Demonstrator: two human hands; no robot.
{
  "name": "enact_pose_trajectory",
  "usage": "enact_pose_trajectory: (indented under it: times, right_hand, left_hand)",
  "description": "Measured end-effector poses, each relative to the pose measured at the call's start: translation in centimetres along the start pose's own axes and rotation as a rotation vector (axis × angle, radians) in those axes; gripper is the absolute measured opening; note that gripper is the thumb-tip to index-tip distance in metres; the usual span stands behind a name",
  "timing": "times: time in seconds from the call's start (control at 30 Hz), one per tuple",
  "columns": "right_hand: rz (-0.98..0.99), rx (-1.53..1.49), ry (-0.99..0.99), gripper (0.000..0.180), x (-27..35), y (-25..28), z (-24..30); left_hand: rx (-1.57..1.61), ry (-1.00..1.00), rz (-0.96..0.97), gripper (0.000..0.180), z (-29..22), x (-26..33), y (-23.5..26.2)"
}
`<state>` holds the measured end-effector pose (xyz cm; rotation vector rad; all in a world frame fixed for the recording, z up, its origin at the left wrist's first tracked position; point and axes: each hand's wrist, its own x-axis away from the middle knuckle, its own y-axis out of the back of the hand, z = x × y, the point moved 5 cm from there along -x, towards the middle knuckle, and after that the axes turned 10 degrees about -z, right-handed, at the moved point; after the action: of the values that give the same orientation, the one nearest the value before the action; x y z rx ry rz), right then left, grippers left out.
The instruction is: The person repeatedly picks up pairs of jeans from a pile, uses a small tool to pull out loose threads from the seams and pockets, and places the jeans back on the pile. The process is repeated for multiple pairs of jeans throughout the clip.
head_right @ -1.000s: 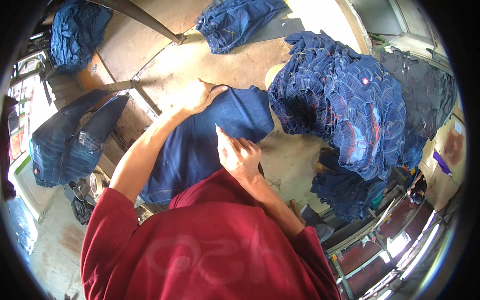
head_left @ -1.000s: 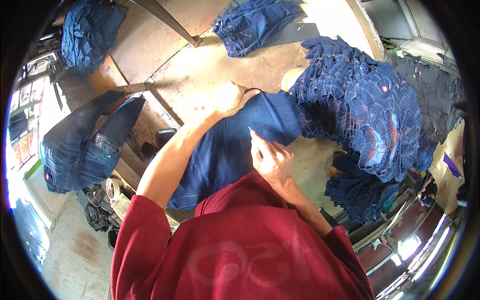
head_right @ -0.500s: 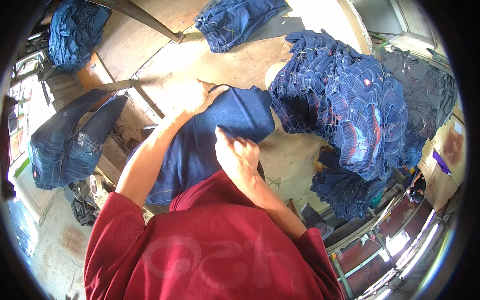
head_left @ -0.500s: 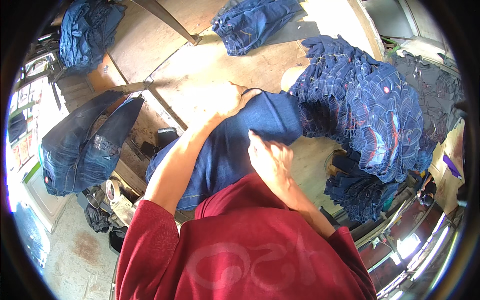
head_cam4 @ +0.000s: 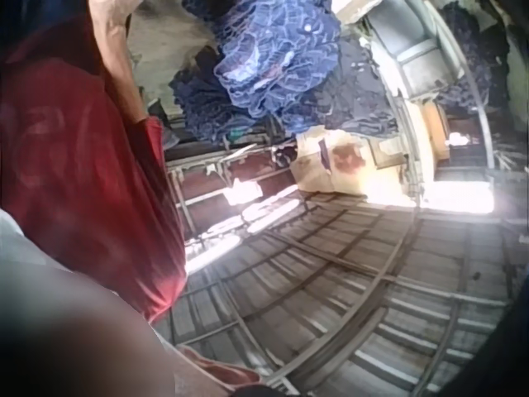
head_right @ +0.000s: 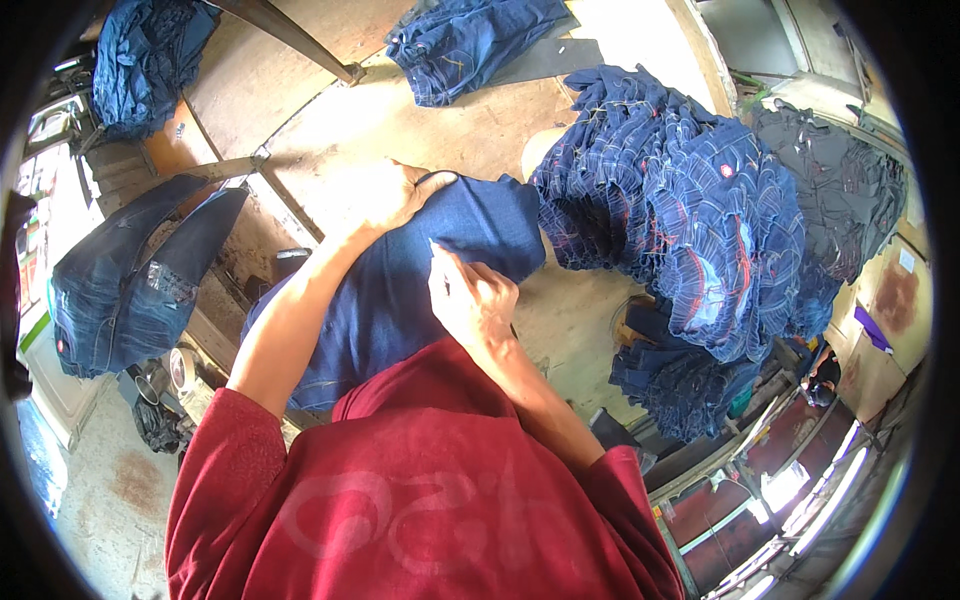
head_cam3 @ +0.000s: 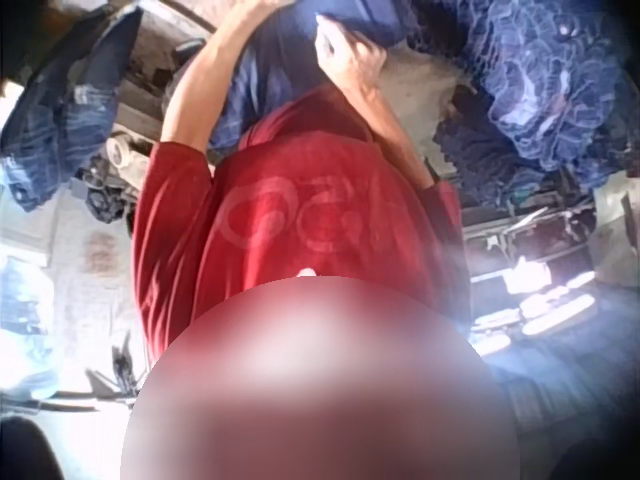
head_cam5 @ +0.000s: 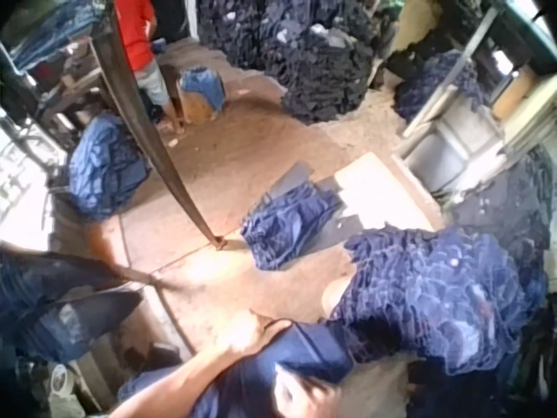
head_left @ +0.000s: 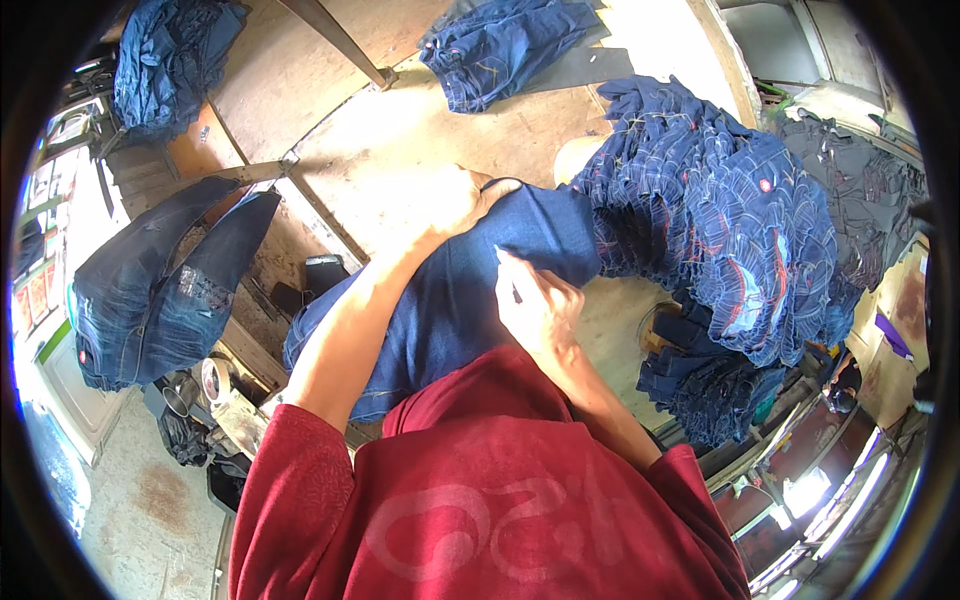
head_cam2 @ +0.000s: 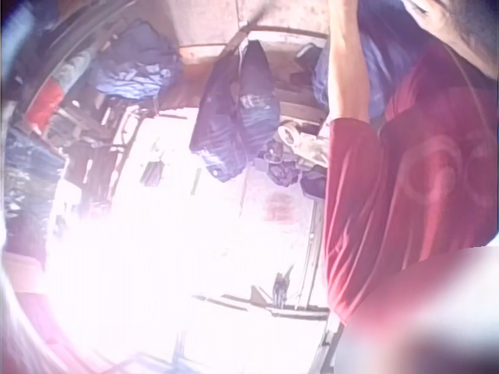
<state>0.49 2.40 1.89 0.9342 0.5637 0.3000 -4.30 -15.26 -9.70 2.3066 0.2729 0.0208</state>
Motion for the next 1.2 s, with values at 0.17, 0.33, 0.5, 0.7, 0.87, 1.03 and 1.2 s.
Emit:
enact_pose_trajectory:
  times: [0.17, 0.33, 0.5, 0.7, 0.87, 1.03, 1.2]
  right_hand:
    - [-0.003, 0.079, 0.036, 0.015, -0.7, -0.5, 0.4]
    - [0.057, 0.143, 0.057, 0.013, -0.9, -1.4, 0.5]
    - [0.111, 0.144, 0.046, 0.015, 1.0, -0.2, 0.4]
    - [0.058, 0.039, -0.017, 0.023, 3.0, 3.8, 1.2]
    - [0.078, 0.055, -0.011, 0.015, 0.5, -0.3, 0.1]
    - [0.07, 0.152, 0.037, 0.011, -0.4, -1.4, 0.1]
    - [0.17, 0.12, 0.036, 0.007, 0.1, -0.2, 0.1]
  left_hand:
    - [-0.036, -0.009, 0.028, 0.047, 0.1, 0.1, 0.2]
    - [-0.072, 0.0, 0.073, 0.048, 0.2, 0.1, 0.0]
    - [0.076, -0.037, -0.098, 0.07, -0.1, 0.0, 0.0]
    - [0.014, -0.02, -0.044, 0.071, 0.1, 0.1, 0.1]
    - [0.011, -0.001, -0.045, 0.073, -0.4, -0.1, 0.7]
    - [-0.025, 0.015, -0.034, 0.073, -0.5, -0.1, 0.7]
    - [0.03, -0.008, -0.055, 0.071, -0.2, 0.0, 0.2]
